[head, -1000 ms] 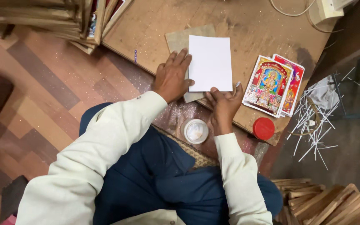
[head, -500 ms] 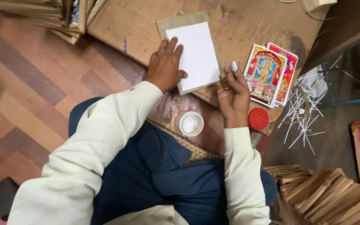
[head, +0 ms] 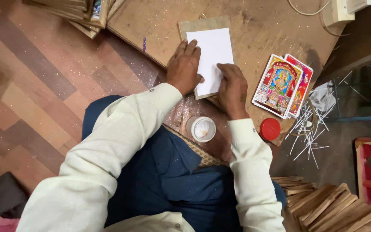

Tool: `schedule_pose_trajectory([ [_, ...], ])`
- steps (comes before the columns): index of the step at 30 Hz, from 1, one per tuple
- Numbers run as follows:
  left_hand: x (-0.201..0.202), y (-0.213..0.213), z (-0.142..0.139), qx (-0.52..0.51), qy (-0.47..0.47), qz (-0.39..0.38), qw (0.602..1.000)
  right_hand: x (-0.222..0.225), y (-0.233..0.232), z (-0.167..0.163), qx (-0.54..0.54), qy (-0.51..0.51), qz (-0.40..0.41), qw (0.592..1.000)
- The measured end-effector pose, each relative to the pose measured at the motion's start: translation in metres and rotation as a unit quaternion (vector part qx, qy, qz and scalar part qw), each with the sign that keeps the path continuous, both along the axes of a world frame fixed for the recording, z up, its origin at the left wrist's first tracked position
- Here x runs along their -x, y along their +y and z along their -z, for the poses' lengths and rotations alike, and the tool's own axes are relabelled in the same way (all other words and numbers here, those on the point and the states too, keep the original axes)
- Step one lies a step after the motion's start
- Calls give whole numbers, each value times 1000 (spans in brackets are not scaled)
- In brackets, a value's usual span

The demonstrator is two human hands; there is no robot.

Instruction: The person assembles picture frames by applying glue to a backing board, placing a printed image on it, and inserting the assembly into a wooden frame. The person repeats this process for multiple frames, stacking completed units aside.

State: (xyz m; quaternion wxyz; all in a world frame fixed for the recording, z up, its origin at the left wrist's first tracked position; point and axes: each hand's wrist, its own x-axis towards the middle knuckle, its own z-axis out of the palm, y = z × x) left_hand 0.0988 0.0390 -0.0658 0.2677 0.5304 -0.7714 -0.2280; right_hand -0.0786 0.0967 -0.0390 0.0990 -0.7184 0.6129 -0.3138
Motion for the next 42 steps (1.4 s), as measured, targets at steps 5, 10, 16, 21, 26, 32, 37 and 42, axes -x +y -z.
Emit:
schedule_pose_trajectory([
  [5, 1, 1, 0, 10, 21, -4, 1000, -20, -13, 3, 3, 209, 25, 978],
  [10, 3, 1, 6, 15, 13, -6, 1000, -26, -9, 13, 2, 317, -10, 948],
  [16, 6, -2, 8, 0, 9, -6, 1000, 3, -7, 38, -16, 117, -1, 993],
  [21, 5, -2, 5, -12, -1, -3, 1000, 44, -21, 41, 12, -51, 73, 996],
  [26, 5, -4, -1, -30, -8, 8, 999, 34, -24, 33, -17, 38, 136, 990],
  [32, 1, -5, -4, -62, -45, 13, 997, 10, -9, 19, 50, 401, 51, 913],
  [37, 3, -7, -8, -52, -46, 8, 998, 16, -28, -4, -27, 425, 4, 905],
  [42, 6, -12, -9, -45, -46, 7, 998, 50, -10, -38, -95, 40, 172, 980],
])
